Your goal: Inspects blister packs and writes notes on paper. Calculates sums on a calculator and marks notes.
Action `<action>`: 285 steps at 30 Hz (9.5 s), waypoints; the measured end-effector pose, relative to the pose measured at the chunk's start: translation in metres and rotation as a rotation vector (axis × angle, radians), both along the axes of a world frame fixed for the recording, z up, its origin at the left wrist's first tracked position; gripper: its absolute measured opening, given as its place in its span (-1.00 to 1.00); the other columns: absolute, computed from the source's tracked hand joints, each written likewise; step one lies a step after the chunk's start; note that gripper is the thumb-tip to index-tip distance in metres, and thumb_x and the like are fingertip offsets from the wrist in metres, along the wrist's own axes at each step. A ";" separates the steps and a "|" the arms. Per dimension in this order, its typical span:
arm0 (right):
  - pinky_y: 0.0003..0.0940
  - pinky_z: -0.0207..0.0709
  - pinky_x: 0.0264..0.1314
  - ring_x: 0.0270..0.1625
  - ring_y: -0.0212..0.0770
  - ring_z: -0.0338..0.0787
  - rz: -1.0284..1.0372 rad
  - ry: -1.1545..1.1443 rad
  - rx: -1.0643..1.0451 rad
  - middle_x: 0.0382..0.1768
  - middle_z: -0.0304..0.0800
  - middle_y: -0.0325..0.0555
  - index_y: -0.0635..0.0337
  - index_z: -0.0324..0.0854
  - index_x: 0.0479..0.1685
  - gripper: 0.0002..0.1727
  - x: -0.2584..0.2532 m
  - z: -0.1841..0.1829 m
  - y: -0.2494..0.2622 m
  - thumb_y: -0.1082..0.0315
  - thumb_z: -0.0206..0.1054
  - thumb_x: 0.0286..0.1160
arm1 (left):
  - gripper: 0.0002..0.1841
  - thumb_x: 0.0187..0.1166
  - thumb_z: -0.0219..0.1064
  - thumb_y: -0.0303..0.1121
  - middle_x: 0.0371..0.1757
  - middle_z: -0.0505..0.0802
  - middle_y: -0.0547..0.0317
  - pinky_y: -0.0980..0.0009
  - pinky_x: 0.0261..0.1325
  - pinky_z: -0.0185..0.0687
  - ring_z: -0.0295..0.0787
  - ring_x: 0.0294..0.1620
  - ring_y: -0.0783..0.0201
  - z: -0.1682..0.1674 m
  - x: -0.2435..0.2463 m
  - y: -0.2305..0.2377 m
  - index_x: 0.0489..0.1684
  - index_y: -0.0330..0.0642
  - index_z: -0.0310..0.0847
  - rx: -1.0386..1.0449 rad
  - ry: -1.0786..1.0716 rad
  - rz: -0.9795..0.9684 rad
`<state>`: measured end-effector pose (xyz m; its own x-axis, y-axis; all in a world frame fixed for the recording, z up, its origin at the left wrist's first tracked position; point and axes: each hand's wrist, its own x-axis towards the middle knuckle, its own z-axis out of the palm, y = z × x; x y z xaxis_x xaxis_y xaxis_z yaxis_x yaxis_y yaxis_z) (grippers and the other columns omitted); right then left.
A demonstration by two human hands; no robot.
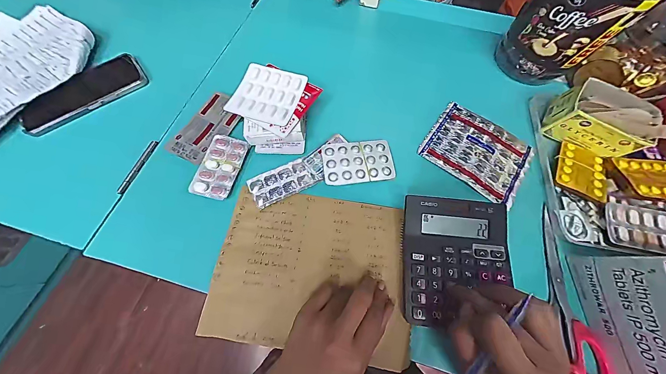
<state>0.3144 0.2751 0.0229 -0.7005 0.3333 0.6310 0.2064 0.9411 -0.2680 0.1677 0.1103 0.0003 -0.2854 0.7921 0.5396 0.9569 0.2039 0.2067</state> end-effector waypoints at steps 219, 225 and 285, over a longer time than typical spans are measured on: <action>-0.43 0.45 0.09 -0.02 -0.25 0.73 0.062 0.043 -0.012 -0.19 0.86 -0.22 -0.02 0.42 -0.31 -0.83 0.021 -0.009 -0.013 0.24 0.14 0.71 | -0.74 0.69 0.27 -0.24 -0.15 0.95 0.17 0.46 -0.23 0.59 0.81 -0.31 0.31 -0.002 0.007 -0.016 -0.25 -0.11 0.89 0.070 0.030 -0.036; -0.42 0.40 0.00 -0.05 -0.22 0.71 0.028 0.047 0.007 -0.16 0.88 -0.18 0.02 0.44 -0.27 -0.82 0.009 0.000 -0.003 0.25 0.10 0.75 | -0.73 0.69 0.27 -0.23 -0.15 0.96 0.17 0.46 -0.23 0.59 0.82 -0.30 0.31 -0.002 0.007 -0.015 -0.25 -0.11 0.89 0.075 0.025 -0.034; 0.53 0.49 -0.13 -0.10 0.68 0.68 -0.662 -0.427 -0.372 -0.23 0.66 0.59 0.60 0.55 -0.02 -0.45 0.071 0.050 -0.014 0.29 0.60 0.18 | -0.71 0.68 0.22 -0.20 0.07 0.95 0.23 0.45 -0.33 0.62 0.85 -0.31 0.32 -0.004 0.011 -0.028 -0.12 -0.05 0.91 0.023 0.078 -0.068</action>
<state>0.3854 0.2614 0.0729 -0.4414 0.8881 0.1279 0.8332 0.4587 -0.3089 0.1787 0.0818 -0.0040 -0.1878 0.7957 0.5759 0.9817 0.1339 0.1352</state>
